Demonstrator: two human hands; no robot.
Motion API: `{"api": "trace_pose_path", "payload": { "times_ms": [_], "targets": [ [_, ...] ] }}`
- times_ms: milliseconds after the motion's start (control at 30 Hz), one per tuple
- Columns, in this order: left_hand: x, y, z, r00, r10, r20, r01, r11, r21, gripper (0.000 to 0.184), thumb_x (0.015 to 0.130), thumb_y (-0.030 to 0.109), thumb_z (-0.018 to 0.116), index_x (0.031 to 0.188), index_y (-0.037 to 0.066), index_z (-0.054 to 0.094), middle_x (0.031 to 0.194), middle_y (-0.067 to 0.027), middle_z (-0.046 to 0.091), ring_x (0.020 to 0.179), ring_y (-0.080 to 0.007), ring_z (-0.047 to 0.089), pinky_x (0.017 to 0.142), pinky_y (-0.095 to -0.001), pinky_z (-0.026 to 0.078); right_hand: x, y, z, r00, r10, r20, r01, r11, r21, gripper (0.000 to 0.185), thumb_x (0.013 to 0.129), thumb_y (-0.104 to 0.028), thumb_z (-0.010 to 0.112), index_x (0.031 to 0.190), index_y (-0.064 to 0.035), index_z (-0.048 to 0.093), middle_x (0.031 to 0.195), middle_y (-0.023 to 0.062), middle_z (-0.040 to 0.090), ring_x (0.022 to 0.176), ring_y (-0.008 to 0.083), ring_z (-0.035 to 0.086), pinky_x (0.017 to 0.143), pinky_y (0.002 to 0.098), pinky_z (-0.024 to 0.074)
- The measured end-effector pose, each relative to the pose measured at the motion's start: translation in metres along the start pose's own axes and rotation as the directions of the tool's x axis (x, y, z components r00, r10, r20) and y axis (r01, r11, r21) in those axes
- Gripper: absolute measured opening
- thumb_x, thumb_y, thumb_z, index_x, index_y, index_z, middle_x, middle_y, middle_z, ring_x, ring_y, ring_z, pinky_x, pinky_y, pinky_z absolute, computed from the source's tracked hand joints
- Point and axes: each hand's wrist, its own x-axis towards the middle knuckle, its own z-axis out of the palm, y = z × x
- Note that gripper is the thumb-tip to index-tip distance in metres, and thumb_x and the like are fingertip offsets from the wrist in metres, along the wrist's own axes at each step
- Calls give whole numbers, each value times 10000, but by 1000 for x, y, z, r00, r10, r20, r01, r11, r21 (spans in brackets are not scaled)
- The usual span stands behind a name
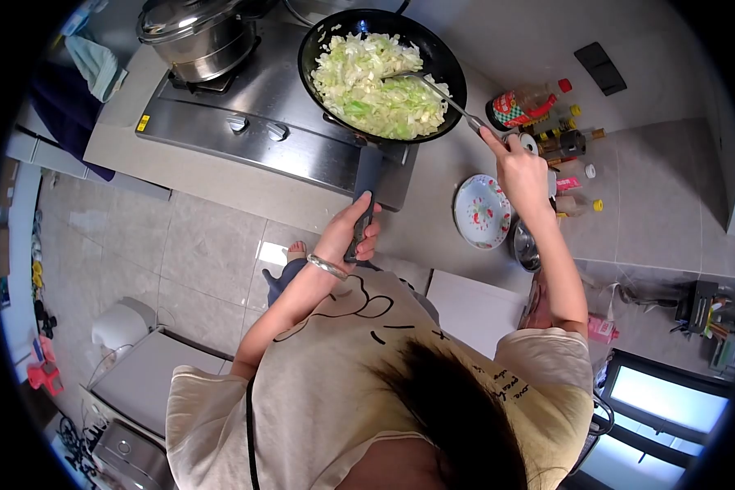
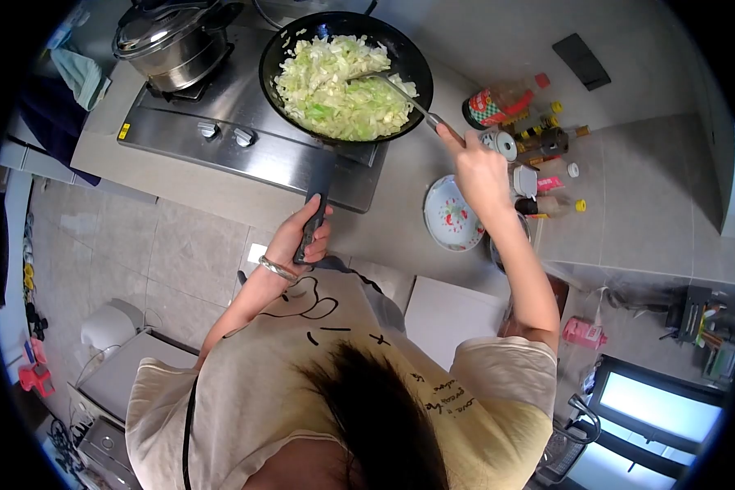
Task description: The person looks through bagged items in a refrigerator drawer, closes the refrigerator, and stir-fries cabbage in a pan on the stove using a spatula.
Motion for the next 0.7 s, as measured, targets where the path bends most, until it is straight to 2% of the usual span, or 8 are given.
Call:
{"api": "trace_pose_path", "payload": {
  "times_ms": [200, 300, 400, 533, 567, 600, 667, 700],
  "targets": [
    [0, 0, 1, 1000, 10, 4, -10, 1000, 5, 301, 922, 403, 468, 920, 106, 518, 563, 8, 438, 357, -66, 324, 330, -202, 234, -1, 9, -11, 997, 33, -65, -30, 999, 39, 530, 696, 2, 545, 1182, -206, 583, 769, 97, 521, 540, 256, 590, 478, 365, 473],
    [0, 0, 1, 1000, 13, -5, -13, 1000, 11, 301, 923, 402, 466, 920, 105, 517, 562, 7, 435, 355, -67, 325, 330, -203, 232, 0, 6, 8, 999, 28, -35, -29, 1000, -10, 527, 689, -14, 564, 1176, -216, 589, 764, 94, 522, 531, 259, 587, 486, 365, 477],
    [0, 0, 1, 1000, 10, -4, -10, 1000, 7, 302, 925, 401, 463, 922, 104, 514, 559, 7, 431, 354, -67, 325, 330, -204, 231, 2, 9, 0, 998, 29, -61, -27, 999, 27, 509, 694, -25, 570, 1161, -225, 599, 768, 94, 525, 542, 263, 589, 493, 365, 482],
    [0, 0, 1, 1000, 3, -7, -3, 1000, 8, 302, 927, 401, 460, 927, 104, 511, 557, 8, 427, 352, -68, 324, 329, -206, 232, 0, 22, -8, 967, 228, -110, -186, 934, 306, 432, 740, -86, 616, 1148, -226, 613, 747, 108, 603, 573, 286, 595, 496, 372, 466],
    [1, 0, 1, 1000, 3, -6, -3, 1000, 7, 302, 927, 401, 459, 928, 103, 510, 557, 8, 427, 352, -68, 324, 329, -206, 232, 2, 31, 3, 948, 207, -240, -85, 896, 436, 406, 758, -140, 650, 1158, -191, 613, 660, 74, 614, 516, 201, 581, 466, 310, 432],
    [1, 0, 1, 1000, 4, -6, -4, 1000, 7, 302, 927, 402, 459, 928, 103, 510, 557, 8, 426, 353, -67, 324, 329, -206, 233, 2, 40, 6, 950, 310, -40, -229, 776, 587, 402, 763, -150, 653, 1162, -175, 611, 642, 53, 603, 502, 161, 555, 458, 286, 415],
    [0, 0, 1, 1000, 6, -5, -6, 1000, 5, 303, 927, 402, 458, 929, 103, 508, 557, 8, 425, 353, -67, 325, 329, -205, 232, 6, 47, 1, 841, 379, 387, -531, 433, 729, 400, 773, -172, 659, 1169, -145, 607, 607, 13, 581, 474, 81, 503, 443, 238, 381],
    [0, 0, 1, 1000, 5, -3, -5, 1000, 4, 304, 927, 402, 458, 930, 103, 508, 557, 8, 425, 353, -67, 325, 329, -205, 232, 8, 49, 10, 837, 343, 428, -530, 305, 791, 397, 789, -197, 657, 1171, -103, 601, 583, -31, 532, 481, 21, 429, 435, 199, 338]
  ]
}}
